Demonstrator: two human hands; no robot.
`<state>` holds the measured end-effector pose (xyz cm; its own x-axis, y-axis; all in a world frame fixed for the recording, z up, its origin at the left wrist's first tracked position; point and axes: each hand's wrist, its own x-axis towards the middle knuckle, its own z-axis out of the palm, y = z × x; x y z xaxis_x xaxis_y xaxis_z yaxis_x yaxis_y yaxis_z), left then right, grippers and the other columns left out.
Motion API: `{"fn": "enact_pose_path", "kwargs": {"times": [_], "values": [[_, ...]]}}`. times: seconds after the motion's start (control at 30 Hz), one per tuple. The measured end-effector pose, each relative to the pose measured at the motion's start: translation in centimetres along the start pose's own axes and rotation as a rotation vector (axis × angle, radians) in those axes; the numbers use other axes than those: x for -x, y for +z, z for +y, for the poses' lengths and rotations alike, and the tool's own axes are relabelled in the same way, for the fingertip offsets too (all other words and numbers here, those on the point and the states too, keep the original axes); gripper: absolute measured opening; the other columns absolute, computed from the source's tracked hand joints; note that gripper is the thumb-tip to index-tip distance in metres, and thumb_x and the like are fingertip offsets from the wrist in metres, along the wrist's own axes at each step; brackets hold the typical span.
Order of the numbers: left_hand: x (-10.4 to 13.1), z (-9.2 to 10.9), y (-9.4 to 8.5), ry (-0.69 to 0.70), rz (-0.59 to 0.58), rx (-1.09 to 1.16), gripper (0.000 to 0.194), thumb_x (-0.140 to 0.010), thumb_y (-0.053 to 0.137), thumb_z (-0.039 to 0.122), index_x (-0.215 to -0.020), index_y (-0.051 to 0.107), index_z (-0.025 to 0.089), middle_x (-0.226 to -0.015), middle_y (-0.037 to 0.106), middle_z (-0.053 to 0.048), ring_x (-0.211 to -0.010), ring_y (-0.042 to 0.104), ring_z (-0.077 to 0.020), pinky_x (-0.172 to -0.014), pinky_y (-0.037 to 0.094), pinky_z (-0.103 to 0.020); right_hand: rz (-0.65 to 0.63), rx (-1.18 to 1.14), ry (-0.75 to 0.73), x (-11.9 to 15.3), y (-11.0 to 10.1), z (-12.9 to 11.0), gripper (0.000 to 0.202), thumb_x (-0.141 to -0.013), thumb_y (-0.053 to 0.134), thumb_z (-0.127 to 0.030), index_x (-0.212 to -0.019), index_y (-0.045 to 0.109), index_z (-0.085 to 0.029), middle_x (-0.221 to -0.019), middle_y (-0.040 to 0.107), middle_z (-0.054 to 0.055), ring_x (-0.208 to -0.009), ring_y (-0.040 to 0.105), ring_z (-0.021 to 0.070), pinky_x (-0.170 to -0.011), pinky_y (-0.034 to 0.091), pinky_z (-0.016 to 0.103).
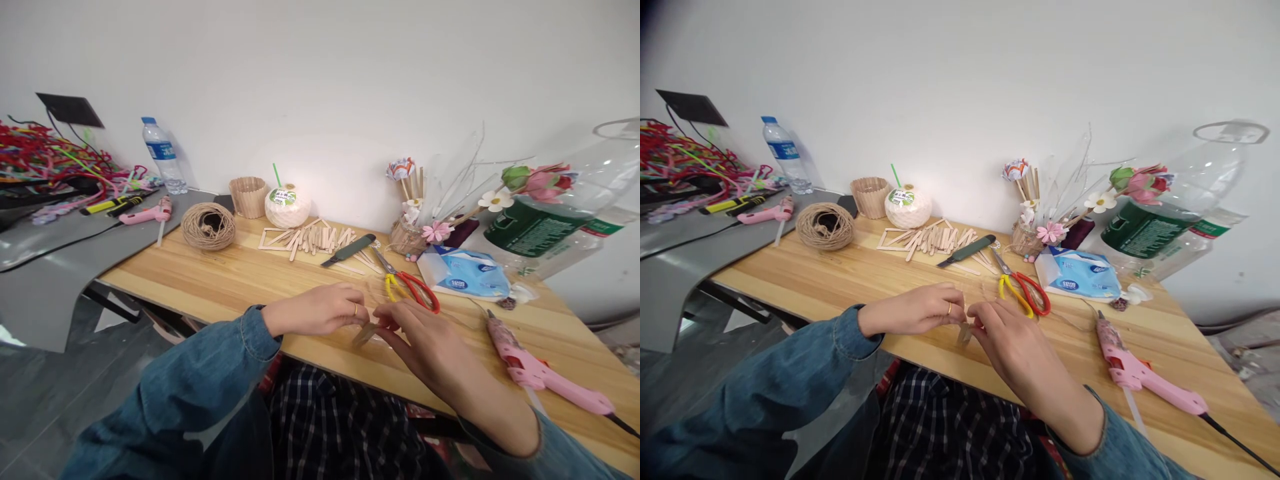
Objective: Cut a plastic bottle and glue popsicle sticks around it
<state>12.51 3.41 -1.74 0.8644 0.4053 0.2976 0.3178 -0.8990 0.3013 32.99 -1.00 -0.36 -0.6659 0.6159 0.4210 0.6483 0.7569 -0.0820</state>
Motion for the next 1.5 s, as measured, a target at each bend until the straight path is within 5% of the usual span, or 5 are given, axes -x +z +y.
{"fn": "enact_pose_path", "kwargs": {"times": [0.57,0.73,1.27,1.5], "values": [[-0.1,0.2,0.6,-0.051,0.056,-0.005,0.029,-0.092,0.040,0.029,-0.093,0.065,0.016,-0.084,0.061,-0.005,-0.082,0.056,-0.0163,-0.074,0.042,-0.025,0.009,-0.121,0.007,0.2,-0.3,0.9,0.006,-0.088,0.052,-0.019,-0.094,0.053,-0.019,-0.083,0.064,0.004,-0.074,0.061,0.0151,-0.064,0.046,0.025],[0.0,0.3,0.4,-0.055,0.041,-0.035,0.028,-0.089,0.045,0.035,-0.090,0.066,0.017,-0.085,0.063,-0.005,-0.083,0.057,-0.0167,-0.072,0.042,-0.025,-0.096,-0.041,0.011,0.1,-0.5,1.0,0.014,-0.089,0.048,-0.023,-0.086,0.062,-0.020,-0.080,0.061,0.005,-0.073,0.059,0.0175,-0.060,0.043,0.028],[-0.3,0.8,0.9,-0.045,0.090,-0.102,0.021,-0.088,0.048,0.026,-0.078,0.062,0.014,-0.080,0.063,-0.005,-0.079,0.056,-0.0174,-0.070,0.043,-0.027,-0.139,-0.051,0.035,0.0,0.0,0.6,0.024,-0.090,0.045,-0.020,-0.072,0.060,-0.015,-0.071,0.058,0.005,-0.066,0.054,0.0170,-0.057,0.040,0.027],[-0.4,0.9,0.8,-0.088,0.078,-0.062,0.017,-0.087,0.049,0.025,-0.081,0.062,0.015,-0.083,0.063,-0.005,-0.080,0.058,-0.0180,-0.070,0.045,-0.028,-0.346,-0.066,0.152,-0.6,0.5,0.8,0.015,-0.085,0.054,-0.021,-0.076,0.063,-0.016,-0.073,0.062,0.006,-0.070,0.059,0.0193,-0.062,0.042,0.029]]}}
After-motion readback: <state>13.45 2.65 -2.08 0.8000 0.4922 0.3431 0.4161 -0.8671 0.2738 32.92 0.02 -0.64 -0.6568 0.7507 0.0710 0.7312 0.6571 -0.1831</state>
